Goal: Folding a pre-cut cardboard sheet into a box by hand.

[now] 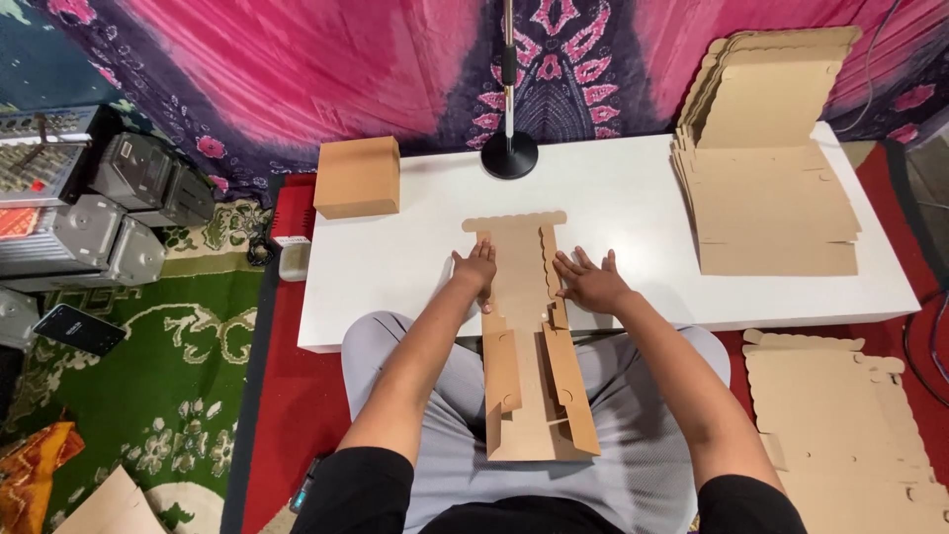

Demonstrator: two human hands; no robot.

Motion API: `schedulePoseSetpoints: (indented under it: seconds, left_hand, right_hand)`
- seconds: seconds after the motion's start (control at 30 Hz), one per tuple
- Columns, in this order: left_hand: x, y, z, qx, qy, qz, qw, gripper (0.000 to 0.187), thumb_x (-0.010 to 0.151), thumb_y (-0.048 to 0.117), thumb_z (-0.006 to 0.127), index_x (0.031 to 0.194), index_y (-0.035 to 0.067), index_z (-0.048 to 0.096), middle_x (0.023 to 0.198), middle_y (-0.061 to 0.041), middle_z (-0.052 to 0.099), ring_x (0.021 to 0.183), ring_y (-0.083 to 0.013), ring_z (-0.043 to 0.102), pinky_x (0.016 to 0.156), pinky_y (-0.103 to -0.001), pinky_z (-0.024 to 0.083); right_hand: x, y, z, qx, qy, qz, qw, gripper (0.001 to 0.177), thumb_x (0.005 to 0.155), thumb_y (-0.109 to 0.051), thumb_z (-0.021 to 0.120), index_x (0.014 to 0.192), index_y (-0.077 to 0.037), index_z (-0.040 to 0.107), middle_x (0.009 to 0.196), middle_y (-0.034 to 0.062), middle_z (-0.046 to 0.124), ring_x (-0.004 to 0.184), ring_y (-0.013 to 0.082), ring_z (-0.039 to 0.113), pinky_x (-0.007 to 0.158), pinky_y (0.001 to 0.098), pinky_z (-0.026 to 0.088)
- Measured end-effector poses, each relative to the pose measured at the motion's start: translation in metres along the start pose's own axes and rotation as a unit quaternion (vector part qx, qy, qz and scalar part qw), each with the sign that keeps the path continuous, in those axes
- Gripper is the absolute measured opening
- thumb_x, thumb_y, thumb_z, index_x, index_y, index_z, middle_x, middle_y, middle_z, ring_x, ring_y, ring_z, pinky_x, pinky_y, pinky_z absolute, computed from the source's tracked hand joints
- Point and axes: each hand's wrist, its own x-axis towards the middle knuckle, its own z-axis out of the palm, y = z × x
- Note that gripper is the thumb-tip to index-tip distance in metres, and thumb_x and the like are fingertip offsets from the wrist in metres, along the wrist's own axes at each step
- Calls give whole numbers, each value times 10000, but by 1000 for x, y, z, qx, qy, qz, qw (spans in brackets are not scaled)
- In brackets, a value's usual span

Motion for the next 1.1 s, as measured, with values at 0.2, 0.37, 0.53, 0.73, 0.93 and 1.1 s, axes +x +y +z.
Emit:
schedulePoseSetpoints:
  seconds: [0.2,0.37,0.53,0.73,0.93,1.1]
  left_hand:
    - [-33,0,-18,-12,-2,13,1000,1420,633,353,986,1628,32,25,1729,-141,7,1602,-286,3,1161,-777,165]
    - [-35,2,-20,-2,5,20,1000,1369,663,289,972,1626,31,35,1725,-150,13,1598,-287,18,1149,-787,173]
    - [-35,-1,-20,3,2,29,1000,1379,646,293,979,1623,13,47,1719,-180,23,1595,-313,33,1148,-793,164]
    - [-29,-9,-15,-11,2,56,998,1429,617,392,983,1621,5,42,1718,-199,9,1597,-330,6,1152,-794,158]
    - [-34,-9,-18,-14,10,66,998,1385,650,357,974,1619,-13,55,1712,-220,23,1593,-350,20,1142,-797,157]
    - [-25,-10,-13,-18,4,63,998,1465,600,438,981,1619,-8,27,1711,-223,0,1593,-356,3,1140,-802,129]
  right_hand:
    - [18,10,9,0,10,3,1000,725,1033,-687,281,1658,-350,130,1727,-154,66,1605,219,2,1223,692,53]
    - [28,12,-10,-14,1,3,1000,762,1005,-710,349,1651,-347,169,1726,-167,84,1607,225,-15,1234,696,47]
    - [58,21,-13,-1,13,9,1000,742,996,-695,397,1640,-377,210,1726,-164,95,1606,222,-7,1232,690,42]
    - [91,32,-21,12,29,38,999,574,1034,-605,376,1586,-461,315,1741,-153,86,1613,260,32,1220,719,79]
    - [123,42,-11,66,71,68,993,497,1042,-594,361,1533,-526,379,1735,-131,149,1608,265,52,1197,744,43]
    - [119,35,-7,116,115,113,980,429,1056,-534,438,1484,-533,466,1717,-104,241,1598,286,121,1170,780,72]
